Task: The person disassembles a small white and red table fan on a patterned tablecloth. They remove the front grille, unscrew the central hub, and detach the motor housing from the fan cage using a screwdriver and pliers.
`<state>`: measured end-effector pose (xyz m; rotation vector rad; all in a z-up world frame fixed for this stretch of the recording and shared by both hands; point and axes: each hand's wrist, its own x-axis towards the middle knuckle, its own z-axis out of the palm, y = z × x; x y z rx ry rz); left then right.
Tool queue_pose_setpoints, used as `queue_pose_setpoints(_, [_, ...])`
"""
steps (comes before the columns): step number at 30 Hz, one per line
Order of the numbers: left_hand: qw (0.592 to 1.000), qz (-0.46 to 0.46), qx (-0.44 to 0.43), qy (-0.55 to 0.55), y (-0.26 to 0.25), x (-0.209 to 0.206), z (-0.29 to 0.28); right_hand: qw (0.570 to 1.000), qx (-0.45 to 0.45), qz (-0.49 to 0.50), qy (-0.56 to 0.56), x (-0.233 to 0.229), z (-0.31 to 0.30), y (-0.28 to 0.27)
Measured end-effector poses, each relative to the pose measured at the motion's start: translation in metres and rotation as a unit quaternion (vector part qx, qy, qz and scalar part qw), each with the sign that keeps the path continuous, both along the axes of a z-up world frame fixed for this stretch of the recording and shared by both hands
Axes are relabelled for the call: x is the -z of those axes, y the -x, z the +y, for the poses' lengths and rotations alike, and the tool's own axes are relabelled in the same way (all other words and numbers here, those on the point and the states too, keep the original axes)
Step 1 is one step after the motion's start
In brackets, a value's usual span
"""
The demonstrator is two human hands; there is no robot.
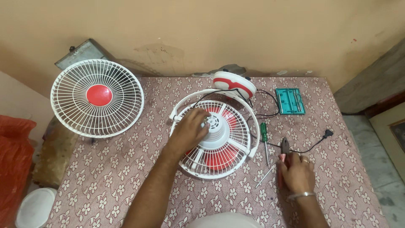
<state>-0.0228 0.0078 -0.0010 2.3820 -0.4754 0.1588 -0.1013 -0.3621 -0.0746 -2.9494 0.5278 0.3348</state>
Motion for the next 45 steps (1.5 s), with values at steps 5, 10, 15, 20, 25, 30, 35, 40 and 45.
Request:
queue_pose_setpoints(5, [0.983,-0.160,-0.062,0.060,0.017,0.016,-0.010,0.999,0.000,-0.027,-0.042,0.003,0.001,0.014])
queue_pose_setpoints(10, [0.976,-0.195,-0.035,0.093,0.033,0.032,-0.011,0.996,-0.057,-0.068,-0.019,0.032,-0.025,0.008])
queue_pose_setpoints(15, [0.979,-0.096,-0.082,0.162,0.056,0.052,0.003,0.896,0.245,0.003,-0.370,0.043,-0.063,-0.004])
queue_pose_setpoints(20, [0.971,-0.022,-0.123,0.203,0.078,0.062,0.019,0.698,0.168,-0.153,-0.679,0.026,-0.048,-0.008])
queue_pose_setpoints(25, [0.980,-0.007,-0.109,0.165,0.072,0.057,0.012,0.544,0.016,-0.139,-0.827,-0.002,-0.001,-0.022])
queue_pose_setpoints(30, [0.985,0.028,-0.097,0.143,0.062,0.040,-0.005,0.344,-0.057,-0.092,-0.933,-0.026,0.052,-0.047])
queue_pose_setpoints(35, [0.986,-0.038,-0.077,0.141,0.059,0.036,-0.011,0.536,-0.133,-0.179,-0.814,-0.051,0.076,-0.069])
queue_pose_setpoints(40, [0.991,-0.043,-0.052,0.113,0.068,0.050,-0.020,0.801,-0.212,-0.285,-0.482,-0.070,0.074,-0.076])
queue_pose_setpoints(45, [0.996,-0.058,-0.032,0.067,0.075,0.065,-0.032,0.835,-0.370,-0.394,-0.104,-0.087,0.066,-0.084])
